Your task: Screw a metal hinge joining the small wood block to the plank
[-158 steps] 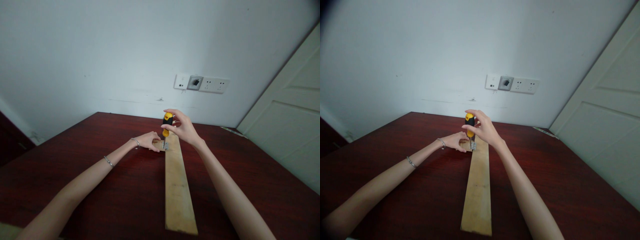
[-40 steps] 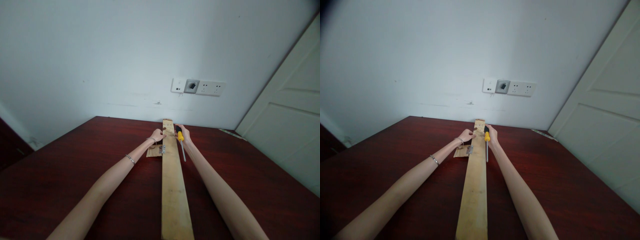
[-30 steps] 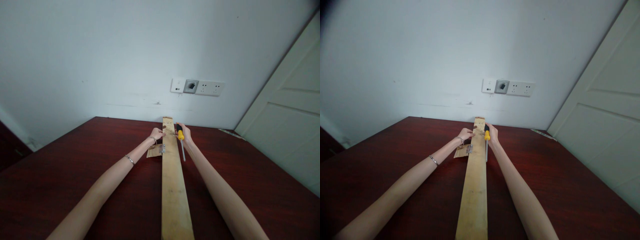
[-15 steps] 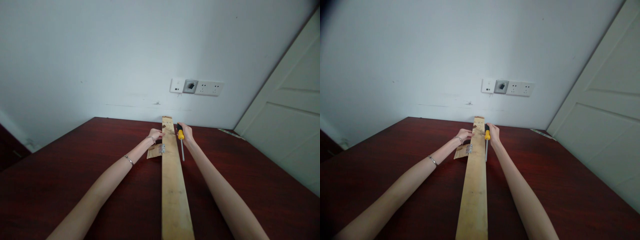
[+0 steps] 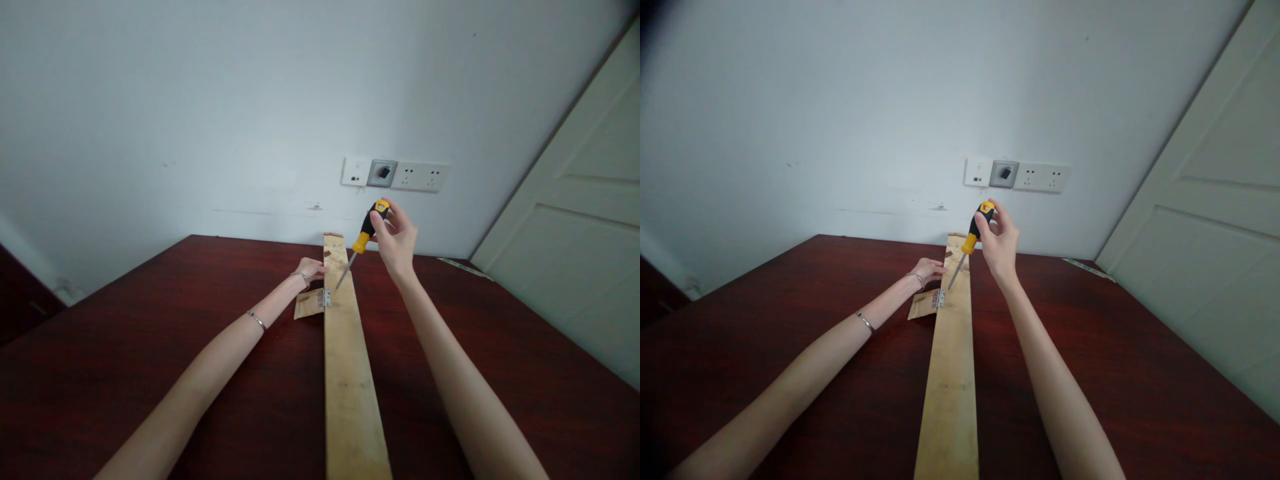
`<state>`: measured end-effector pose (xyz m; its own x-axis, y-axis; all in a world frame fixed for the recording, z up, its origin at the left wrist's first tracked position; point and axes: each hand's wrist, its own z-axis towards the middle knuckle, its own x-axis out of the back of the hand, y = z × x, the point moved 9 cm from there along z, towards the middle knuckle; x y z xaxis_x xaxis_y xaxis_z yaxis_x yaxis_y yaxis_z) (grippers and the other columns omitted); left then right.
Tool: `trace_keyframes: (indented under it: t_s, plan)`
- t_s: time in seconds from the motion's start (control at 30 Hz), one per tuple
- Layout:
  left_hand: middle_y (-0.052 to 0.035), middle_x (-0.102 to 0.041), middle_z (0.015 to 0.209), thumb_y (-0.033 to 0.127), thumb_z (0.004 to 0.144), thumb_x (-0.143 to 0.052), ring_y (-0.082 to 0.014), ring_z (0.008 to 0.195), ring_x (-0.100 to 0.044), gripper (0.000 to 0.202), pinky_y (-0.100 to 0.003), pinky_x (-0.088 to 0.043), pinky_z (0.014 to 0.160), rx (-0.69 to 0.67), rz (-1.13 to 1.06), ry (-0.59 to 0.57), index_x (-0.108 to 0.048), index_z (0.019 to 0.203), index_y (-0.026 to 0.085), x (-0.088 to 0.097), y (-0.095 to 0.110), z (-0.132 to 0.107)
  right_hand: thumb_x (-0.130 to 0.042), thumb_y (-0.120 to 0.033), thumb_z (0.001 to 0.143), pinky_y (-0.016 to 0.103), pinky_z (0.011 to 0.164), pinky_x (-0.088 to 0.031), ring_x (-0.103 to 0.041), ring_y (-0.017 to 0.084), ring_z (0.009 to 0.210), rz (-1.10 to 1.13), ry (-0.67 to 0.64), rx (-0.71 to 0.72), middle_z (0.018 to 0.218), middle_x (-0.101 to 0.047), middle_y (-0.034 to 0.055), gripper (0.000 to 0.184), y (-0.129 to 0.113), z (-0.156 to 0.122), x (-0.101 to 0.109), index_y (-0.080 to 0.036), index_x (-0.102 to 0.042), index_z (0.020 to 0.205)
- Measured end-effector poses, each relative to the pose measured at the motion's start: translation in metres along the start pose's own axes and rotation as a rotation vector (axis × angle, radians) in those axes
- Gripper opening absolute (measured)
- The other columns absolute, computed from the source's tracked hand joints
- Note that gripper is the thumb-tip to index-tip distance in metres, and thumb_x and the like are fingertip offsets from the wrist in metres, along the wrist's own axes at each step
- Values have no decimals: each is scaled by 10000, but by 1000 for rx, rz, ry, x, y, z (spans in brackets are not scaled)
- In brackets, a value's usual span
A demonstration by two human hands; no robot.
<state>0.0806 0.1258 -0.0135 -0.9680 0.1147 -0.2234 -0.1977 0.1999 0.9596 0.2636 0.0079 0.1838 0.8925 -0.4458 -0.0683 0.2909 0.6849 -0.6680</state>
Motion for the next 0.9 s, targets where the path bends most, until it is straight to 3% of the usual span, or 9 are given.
trace_keyframes:
  t_s: [0.17,0.6,0.9]
  plan:
    - [-81,-676,617,-73,528,-754,-194,607,-664,214,-344,-573,683,0,-14,-4,-627,627,69,-1,-1,1,-589,-456,827,324,791,-553,-633,204,1010,-122,-25,207,1192,-643,89,492,-30,-14,-10,-235,-568,1266]
    - [-85,-685,643,-23,480,-795,-183,628,-659,190,-315,-563,699,-30,-42,-74,-673,598,61,-7,2,-3,-597,-466,815,288,649,-565,-632,185,878,-106,-156,145,1205,-635,82,537,-30,-32,-32,-234,-551,1297]
    - [-73,-678,639,-37,471,-781,-182,632,-655,204,-327,-557,714,-44,-34,-66,-663,602,67,-5,-2,3,-588,-441,833,314,698,-577,-637,201,923,-115,-185,184,1228,-627,85,517,-33,-35,-36,-218,-552,1298]
